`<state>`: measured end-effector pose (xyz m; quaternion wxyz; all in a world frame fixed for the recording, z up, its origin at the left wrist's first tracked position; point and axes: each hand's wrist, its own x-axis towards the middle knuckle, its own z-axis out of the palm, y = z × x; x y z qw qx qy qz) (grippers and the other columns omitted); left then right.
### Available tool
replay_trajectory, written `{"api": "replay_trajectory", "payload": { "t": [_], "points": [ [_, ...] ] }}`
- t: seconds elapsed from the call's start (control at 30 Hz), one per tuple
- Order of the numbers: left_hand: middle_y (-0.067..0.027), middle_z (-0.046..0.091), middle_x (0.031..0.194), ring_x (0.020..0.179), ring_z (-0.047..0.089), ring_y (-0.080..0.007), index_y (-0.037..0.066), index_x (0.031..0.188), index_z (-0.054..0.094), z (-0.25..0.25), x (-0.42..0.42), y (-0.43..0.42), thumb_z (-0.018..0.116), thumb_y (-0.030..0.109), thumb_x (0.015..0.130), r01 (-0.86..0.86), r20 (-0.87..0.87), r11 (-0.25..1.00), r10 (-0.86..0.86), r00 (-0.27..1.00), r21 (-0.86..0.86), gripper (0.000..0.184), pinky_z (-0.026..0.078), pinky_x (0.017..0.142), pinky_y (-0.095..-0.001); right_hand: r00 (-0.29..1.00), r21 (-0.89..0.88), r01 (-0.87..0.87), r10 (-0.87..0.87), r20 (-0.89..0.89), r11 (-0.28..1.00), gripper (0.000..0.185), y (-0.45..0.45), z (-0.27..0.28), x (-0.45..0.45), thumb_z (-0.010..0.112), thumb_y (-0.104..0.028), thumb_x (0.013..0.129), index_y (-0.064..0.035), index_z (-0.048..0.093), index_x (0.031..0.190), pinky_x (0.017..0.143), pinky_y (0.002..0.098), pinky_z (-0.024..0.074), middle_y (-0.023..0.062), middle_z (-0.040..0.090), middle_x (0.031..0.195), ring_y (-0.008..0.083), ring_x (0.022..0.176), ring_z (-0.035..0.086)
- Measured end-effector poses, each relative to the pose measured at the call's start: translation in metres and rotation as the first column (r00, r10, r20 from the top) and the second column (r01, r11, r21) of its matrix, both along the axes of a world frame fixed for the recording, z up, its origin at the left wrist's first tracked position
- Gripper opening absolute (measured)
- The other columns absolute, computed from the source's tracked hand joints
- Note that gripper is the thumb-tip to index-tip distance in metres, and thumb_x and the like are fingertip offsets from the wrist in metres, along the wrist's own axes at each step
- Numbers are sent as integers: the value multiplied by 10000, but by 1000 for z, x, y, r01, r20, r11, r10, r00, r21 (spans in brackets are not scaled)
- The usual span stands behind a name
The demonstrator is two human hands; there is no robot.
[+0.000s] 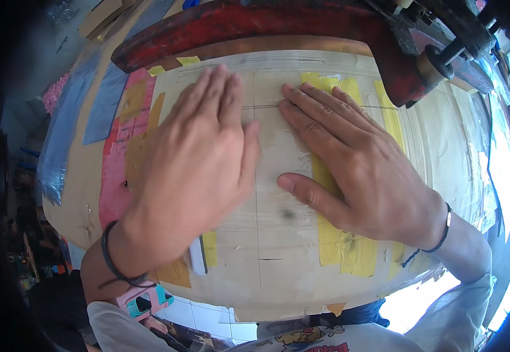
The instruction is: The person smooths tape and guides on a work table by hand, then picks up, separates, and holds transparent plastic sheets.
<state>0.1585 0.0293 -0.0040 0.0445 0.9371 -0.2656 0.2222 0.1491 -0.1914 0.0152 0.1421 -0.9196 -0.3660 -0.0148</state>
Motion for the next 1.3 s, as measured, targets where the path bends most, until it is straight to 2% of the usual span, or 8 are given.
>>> {"api": "replay_trajectory", "payload": {
  "t": [0.23,0.33,0.43,0.57,0.8,1.1,1.2,1.3],
  "points": [
    [-373,632,1319,1286,619,-411,-218,1247,626,4,-7,-1,639,214,956,14,-49,1000,-14,999,18,522,466,1145,-419,1000,0,6,-6,6,1000,761,0,-2,0,653,-396,976,83,438,1527,1268,539,239,275,400,1617,429,1532,343],
    [-352,665,1279,1241,650,-398,-201,1221,654,3,-6,-2,667,154,902,4,-18,1000,-4,1000,8,478,487,1122,-407,1000,-3,9,-9,8,1000,765,0,-2,0,657,-397,973,80,436,1529,1267,540,241,276,402,1615,430,1531,344],
    [-321,692,1236,1201,679,-394,-158,1170,678,9,-7,-1,655,137,929,13,38,988,-19,999,154,382,522,1084,-418,1000,17,0,0,12,1000,758,0,-2,1,695,-365,952,77,452,1519,1263,545,254,275,419,1604,431,1522,361],
    [-247,741,1136,1110,733,-312,-100,1070,737,21,-18,-5,687,26,788,67,56,965,-83,995,252,313,578,1004,-366,999,92,-36,35,11,995,688,1,2,-3,773,-259,898,74,538,1451,1243,553,307,265,493,1551,429,1478,436],
    [-259,736,1176,1076,750,-319,-94,1073,744,17,-19,-3,690,46,804,72,26,970,-80,996,230,308,599,969,-373,996,190,-81,71,59,978,412,5,2,-5,774,-168,908,60,679,1237,1158,502,459,235,618,1389,400,1335,580],
    [-261,736,1174,1069,751,-322,-96,1093,738,19,-18,-2,687,85,890,87,15,962,-94,995,258,277,600,962,-377,995,228,-90,80,52,969,417,5,1,-5,763,-149,905,65,666,1251,1142,486,480,231,617,1389,403,1333,581],
    [-290,728,1193,1094,743,-337,-115,1138,734,17,-20,-3,685,71,792,90,-1,969,-92,996,229,396,568,1021,-377,995,229,-89,79,53,969,418,5,1,-6,754,-159,914,64,663,1256,1138,480,485,226,615,1398,393,1336,582],
    [-292,726,1195,1091,744,-340,-112,1137,737,17,-20,-3,682,61,790,93,-9,974,-93,996,209,391,569,1021,-383,995,228,-94,82,61,969,417,4,0,-6,745,-166,922,65,663,1259,1136,472,489,221,617,1401,381,1339,583]
  ]
}}
